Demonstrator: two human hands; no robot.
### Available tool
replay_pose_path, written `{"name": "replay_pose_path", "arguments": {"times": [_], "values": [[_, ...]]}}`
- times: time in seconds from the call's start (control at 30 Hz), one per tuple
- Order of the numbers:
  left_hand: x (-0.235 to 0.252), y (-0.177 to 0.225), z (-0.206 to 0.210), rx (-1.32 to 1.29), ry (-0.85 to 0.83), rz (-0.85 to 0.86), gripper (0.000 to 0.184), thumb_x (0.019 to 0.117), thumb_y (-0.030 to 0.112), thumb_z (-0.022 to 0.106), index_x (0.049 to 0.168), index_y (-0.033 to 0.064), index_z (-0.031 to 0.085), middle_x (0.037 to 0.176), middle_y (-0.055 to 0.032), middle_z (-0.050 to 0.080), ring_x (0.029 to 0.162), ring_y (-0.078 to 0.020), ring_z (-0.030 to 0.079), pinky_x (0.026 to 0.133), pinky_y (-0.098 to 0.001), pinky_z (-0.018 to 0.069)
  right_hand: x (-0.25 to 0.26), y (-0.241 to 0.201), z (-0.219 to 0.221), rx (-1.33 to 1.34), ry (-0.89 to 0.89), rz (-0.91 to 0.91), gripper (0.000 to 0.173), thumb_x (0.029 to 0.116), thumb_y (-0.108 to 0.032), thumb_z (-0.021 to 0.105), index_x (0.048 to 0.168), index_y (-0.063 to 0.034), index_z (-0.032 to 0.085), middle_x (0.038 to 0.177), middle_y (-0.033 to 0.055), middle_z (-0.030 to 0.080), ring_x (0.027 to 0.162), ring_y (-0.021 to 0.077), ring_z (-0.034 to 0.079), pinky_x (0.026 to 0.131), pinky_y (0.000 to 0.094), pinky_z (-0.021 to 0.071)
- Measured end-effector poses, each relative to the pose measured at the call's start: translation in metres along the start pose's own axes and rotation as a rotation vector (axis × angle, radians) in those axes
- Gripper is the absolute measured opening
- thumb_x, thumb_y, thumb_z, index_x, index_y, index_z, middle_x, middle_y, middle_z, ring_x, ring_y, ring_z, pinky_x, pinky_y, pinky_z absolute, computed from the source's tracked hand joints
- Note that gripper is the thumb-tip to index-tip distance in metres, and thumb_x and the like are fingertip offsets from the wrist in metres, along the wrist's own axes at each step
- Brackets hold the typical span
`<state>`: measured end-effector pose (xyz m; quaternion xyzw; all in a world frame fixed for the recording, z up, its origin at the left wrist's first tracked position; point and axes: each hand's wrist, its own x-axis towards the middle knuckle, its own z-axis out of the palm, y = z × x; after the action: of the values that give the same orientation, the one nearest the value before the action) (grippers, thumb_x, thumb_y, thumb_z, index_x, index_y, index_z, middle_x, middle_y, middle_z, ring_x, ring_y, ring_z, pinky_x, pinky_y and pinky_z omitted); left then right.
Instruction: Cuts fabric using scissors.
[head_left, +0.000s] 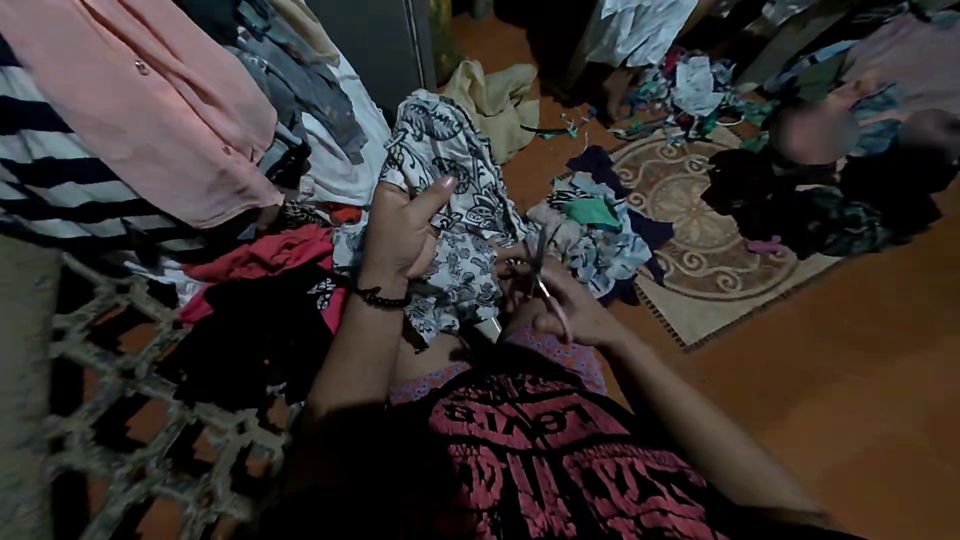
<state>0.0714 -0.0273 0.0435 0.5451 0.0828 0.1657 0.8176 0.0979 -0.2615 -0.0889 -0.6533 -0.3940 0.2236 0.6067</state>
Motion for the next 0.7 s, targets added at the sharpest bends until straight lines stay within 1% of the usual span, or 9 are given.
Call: {"name": "replay_pose_path", "arguments": {"times": [0.03,0.1,0.17,0.23,0.3,0.37,0.5,0.63,0.7], "values": [[0.000,0.002,0.000,-0.002,0.008,-0.008,0.031,0.0951,-0.010,0.057,0.120,0.0073,0.052,0.104,-0.0014,0.070,0.097,-0.0115,0.070,0.089,-0.0339,0.0599,0.000,-0.001,0.002,-0.048,-0.004,0.014,0.091,0.0848,-0.073,0.064,0.135,0.0024,0.055,0.121,0.0054,0.066,0.096,0.0017,0.063,0.083,0.0223,0.0555],[0.000,0.004,0.001,-0.009,0.015,-0.015,0.030,0.0955,-0.010,0.056,0.120,0.0072,0.051,0.104,-0.0015,0.069,0.097,-0.0109,0.070,0.089,-0.0330,0.0596,0.001,-0.005,0.004,-0.150,0.002,0.054,0.094,0.0810,-0.076,0.065,0.133,0.0027,0.059,0.110,0.0036,0.068,0.093,-0.0006,0.062,0.082,0.0202,0.0541],[0.000,0.003,0.004,-0.015,0.021,-0.007,0.031,0.0950,-0.012,0.056,0.119,0.0069,0.052,0.103,-0.0018,0.070,0.096,-0.0108,0.070,0.089,-0.0325,0.0597,0.004,-0.006,0.003,-0.209,0.024,0.039,0.095,0.0799,-0.079,0.063,0.131,0.0017,0.061,0.101,0.0033,0.069,0.090,0.0013,0.062,0.081,0.0225,0.0549],[-0.001,0.001,0.006,-0.007,0.032,-0.004,0.031,0.0944,-0.012,0.057,0.119,0.0070,0.052,0.103,-0.0015,0.070,0.096,-0.0108,0.070,0.088,-0.0324,0.0599,0.008,-0.008,0.001,-0.247,0.045,0.015,0.094,0.0795,-0.081,0.062,0.129,0.0001,0.063,0.097,0.0017,0.070,0.088,0.0026,0.064,0.082,0.0254,0.0563],[-0.002,0.001,0.007,0.010,0.034,-0.009,0.031,0.0946,-0.011,0.057,0.119,0.0078,0.051,0.103,-0.0005,0.070,0.097,-0.0098,0.070,0.089,-0.0316,0.0595,0.011,-0.010,-0.003,-0.271,0.054,0.019,0.092,0.0793,-0.081,0.061,0.127,-0.0029,0.065,0.095,-0.0003,0.070,0.088,0.0038,0.064,0.083,0.0280,0.0561],[-0.001,-0.001,0.006,0.025,0.026,-0.012,0.030,0.0948,-0.011,0.057,0.118,0.0079,0.052,0.103,0.0001,0.070,0.096,-0.0094,0.070,0.088,-0.0315,0.0597,0.013,-0.012,-0.006,-0.254,0.048,0.019,0.089,0.0800,-0.078,0.064,0.127,-0.0019,0.065,0.093,0.0004,0.070,0.087,0.0048,0.064,0.083,0.0286,0.0563],[-0.001,-0.002,0.005,0.018,0.012,-0.006,0.031,0.0943,-0.012,0.056,0.117,0.0081,0.052,0.103,0.0001,0.070,0.096,-0.0100,0.070,0.089,-0.0323,0.0599,0.016,-0.015,-0.010,-0.256,0.037,0.033,0.086,0.0813,-0.076,0.065,0.126,-0.0032,0.065,0.085,-0.0036,0.068,0.079,0.0004,0.061,0.076,0.0235,0.0549],[0.000,-0.002,0.006,0.016,0.023,-0.011,0.029,0.0949,-0.011,0.056,0.116,0.0074,0.053,0.102,-0.0005,0.071,0.094,-0.0107,0.071,0.087,-0.0329,0.0606,0.016,-0.013,-0.011,-0.256,0.043,0.029,0.079,0.0843,-0.072,0.065,0.123,-0.0032,0.067,0.082,-0.0030,0.066,0.075,0.0002,0.059,0.072,0.0234,0.0539],[0.001,-0.003,0.006,0.018,0.025,-0.014,0.029,0.0950,-0.011,0.056,0.116,0.0073,0.052,0.102,-0.0005,0.070,0.095,-0.0101,0.070,0.087,-0.0323,0.0604,0.016,-0.013,-0.010,-0.253,0.055,0.020,0.077,0.0859,-0.071,0.064,0.121,-0.0029,0.067,0.080,-0.0044,0.065,0.073,-0.0012,0.058,0.070,0.0214,0.0530]]}}
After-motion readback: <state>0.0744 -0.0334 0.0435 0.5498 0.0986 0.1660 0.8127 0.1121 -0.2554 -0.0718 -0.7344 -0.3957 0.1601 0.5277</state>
